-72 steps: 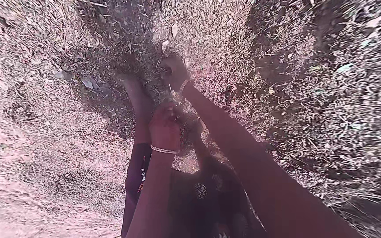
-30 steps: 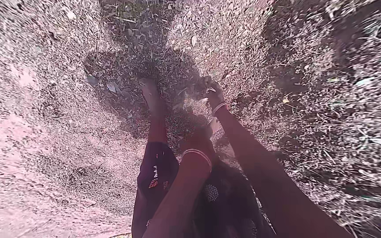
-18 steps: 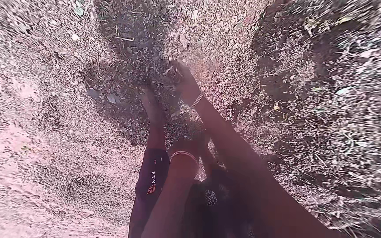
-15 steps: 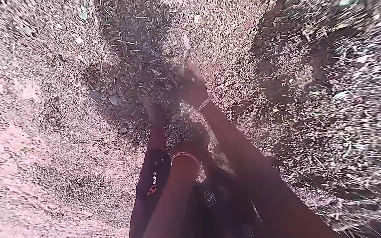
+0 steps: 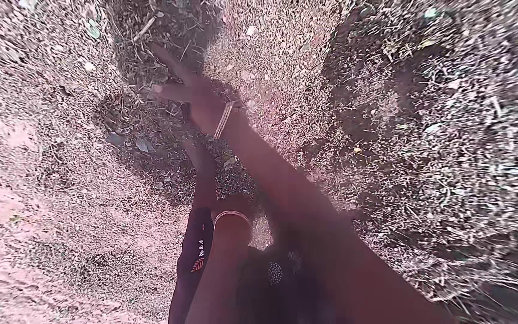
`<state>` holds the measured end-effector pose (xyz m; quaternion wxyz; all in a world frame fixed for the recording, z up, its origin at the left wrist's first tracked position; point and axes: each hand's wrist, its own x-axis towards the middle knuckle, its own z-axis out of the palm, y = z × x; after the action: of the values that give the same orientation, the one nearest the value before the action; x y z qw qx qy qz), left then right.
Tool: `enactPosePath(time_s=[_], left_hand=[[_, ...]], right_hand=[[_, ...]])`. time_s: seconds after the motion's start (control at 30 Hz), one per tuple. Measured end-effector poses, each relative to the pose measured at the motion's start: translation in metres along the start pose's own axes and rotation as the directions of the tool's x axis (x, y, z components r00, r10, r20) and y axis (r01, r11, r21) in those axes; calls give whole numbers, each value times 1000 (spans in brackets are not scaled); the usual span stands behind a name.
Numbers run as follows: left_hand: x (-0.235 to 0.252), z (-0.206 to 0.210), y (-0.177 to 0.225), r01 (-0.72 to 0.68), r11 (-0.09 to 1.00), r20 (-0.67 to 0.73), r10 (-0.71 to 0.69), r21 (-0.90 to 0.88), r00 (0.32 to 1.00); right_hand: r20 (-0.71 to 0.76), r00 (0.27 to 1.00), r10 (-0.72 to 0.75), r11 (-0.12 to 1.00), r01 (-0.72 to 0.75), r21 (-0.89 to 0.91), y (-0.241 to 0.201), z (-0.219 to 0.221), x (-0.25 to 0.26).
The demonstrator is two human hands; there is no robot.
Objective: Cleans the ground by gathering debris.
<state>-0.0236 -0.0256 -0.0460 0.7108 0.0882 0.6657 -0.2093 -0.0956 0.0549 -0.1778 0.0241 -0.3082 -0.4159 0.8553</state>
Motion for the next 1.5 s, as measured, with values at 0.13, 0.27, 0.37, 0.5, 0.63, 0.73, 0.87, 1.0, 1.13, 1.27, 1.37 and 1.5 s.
enactPosePath(time_s=[0.13, 0.27, 0.37, 0.5, 0.63, 0.73, 0.87, 1.0, 1.13, 1.27, 1.37, 1.5], left_hand=[[4, -1, 2, -59, 974, 108, 36, 220, 993], [16, 1, 1, -128, 923, 208, 53, 363, 977], [25, 6, -3, -151, 929, 223, 77, 339, 972], [19, 4, -4, -134, 966, 174, 96, 223, 980], [-7, -22, 2, -143, 983, 242, 110, 120, 964], [0, -17, 2, -171, 983, 208, 153, 69, 966], [-5, -27, -1, -142, 990, 134, 139, 9, 981], [-6, -22, 2, -199, 977, 229, 176, 79, 957], [-6, -19, 6, -205, 973, 248, 174, 107, 953], [-9, -19, 5, -215, 973, 252, 187, 88, 949], [-11, -24, 3, -216, 972, 259, 187, 89, 948], [-11, -24, 0, -220, 971, 261, 189, 95, 947]], right_hand=[[-11, 998, 55, 997, -56, -51, -5, -7, -28], [-743, 668, 44, 926, -306, -220, 52, -113, -28], [-886, 430, 176, 743, -648, -167, 82, -195, -30], [-806, 539, 244, 910, -414, -2, 107, -196, 9], [-447, 871, 202, 979, -195, 62, 57, -136, -15], [-528, 829, 184, 978, -209, 11, 49, -143, -32], [-767, 491, 412, 901, -342, 266, 70, -176, -4], [-731, 603, 319, 943, -282, 178, 81, -147, 54], [-494, 836, 239, 967, -159, 199, 32, -72, 46], [-42, 994, 99, 978, -105, -179, -19, -23, 16], [29, 992, 120, 985, -115, -132, -24, -35, 2], [-572, 789, 222, 924, -358, -136, 14, -97, -1]])
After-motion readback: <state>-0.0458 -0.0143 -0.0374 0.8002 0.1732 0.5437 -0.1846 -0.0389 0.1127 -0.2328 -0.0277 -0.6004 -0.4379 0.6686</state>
